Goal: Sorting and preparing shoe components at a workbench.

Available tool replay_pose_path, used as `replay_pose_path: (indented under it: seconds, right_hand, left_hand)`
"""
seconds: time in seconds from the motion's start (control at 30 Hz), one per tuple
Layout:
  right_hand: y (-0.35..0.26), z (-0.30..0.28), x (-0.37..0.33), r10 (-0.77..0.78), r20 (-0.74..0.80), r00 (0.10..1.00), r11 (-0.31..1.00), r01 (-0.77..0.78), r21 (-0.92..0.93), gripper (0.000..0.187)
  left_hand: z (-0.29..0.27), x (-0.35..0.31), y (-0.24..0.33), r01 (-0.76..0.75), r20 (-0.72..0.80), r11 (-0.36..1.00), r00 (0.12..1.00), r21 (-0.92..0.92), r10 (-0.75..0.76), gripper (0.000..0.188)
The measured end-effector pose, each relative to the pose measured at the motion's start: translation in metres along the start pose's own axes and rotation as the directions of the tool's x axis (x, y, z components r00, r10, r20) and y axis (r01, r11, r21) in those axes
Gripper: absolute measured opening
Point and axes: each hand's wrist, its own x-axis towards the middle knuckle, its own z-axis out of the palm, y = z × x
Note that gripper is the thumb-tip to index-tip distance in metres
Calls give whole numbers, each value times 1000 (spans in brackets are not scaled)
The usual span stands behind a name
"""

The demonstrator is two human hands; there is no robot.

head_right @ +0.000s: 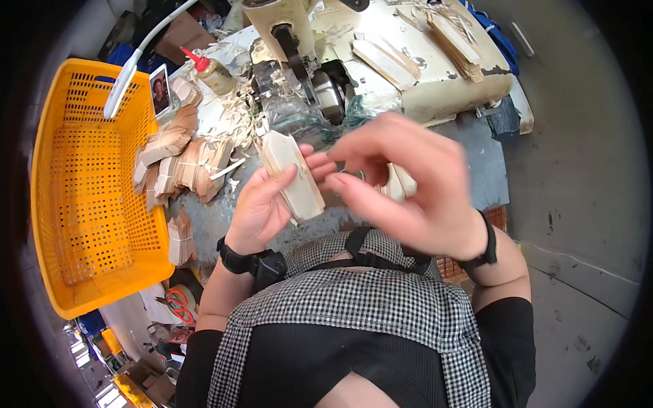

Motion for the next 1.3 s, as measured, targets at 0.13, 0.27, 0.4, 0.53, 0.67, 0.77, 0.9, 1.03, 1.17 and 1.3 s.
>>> replay_pose_path:
  seconds: [0.13, 0.27, 0.4, 0.53, 0.67, 0.77, 0.9, 1.03, 1.17, 1.3]
  right_hand:
    - [34, 34, -5, 401, 250, 881, 879, -447, 164, 17]
    - [50, 55, -11, 448, 257, 856, 856, -494, 154, 18]
    - [52, 59, -8, 520, 190, 833, 794, -553, 254, 16]
    - [53, 57, -8, 519, 248, 818, 791, -570, 224, 14]
    - [57, 63, -11, 465, 157, 871, 857, -487, 167, 12]
    - [59, 66, -14, 390, 122, 913, 906, -404, 126, 13]
    - [60, 67, -14, 308, 91, 947, 948, -314, 54, 13]
    - [66, 66, -14, 495, 207, 844, 811, -534, 237, 11]
    - [82, 63, -12, 546, 396, 738, 584, -674, 452, 14]
    - [77, 53, -3, 592, 436, 678, 430, -723, 540, 14]
  left_hand:
    - [6, 10, 0, -106, -72, 994, 992, -37, 103, 34]
    - [8, 17, 0, -57, -68, 996, 996, -71, 52, 39]
    - [8, 16, 1, -95, -63, 985, 994, -141, 87, 41]
    - [7, 18, -1, -148, -77, 989, 986, 0, 148, 39]
    - [1, 19, -4, -144, -116, 990, 983, 10, 144, 38]
    - [1, 20, -5, -175, -152, 984, 973, 20, 176, 38]
    - [2, 23, -9, -220, -179, 975, 958, 37, 223, 34]
    - [3, 24, -11, -230, -181, 971, 954, 70, 239, 33]
    - [6, 25, -14, -229, -206, 969, 948, 91, 243, 32]
    - [-2, 22, -7, -212, -243, 972, 942, 100, 230, 35]
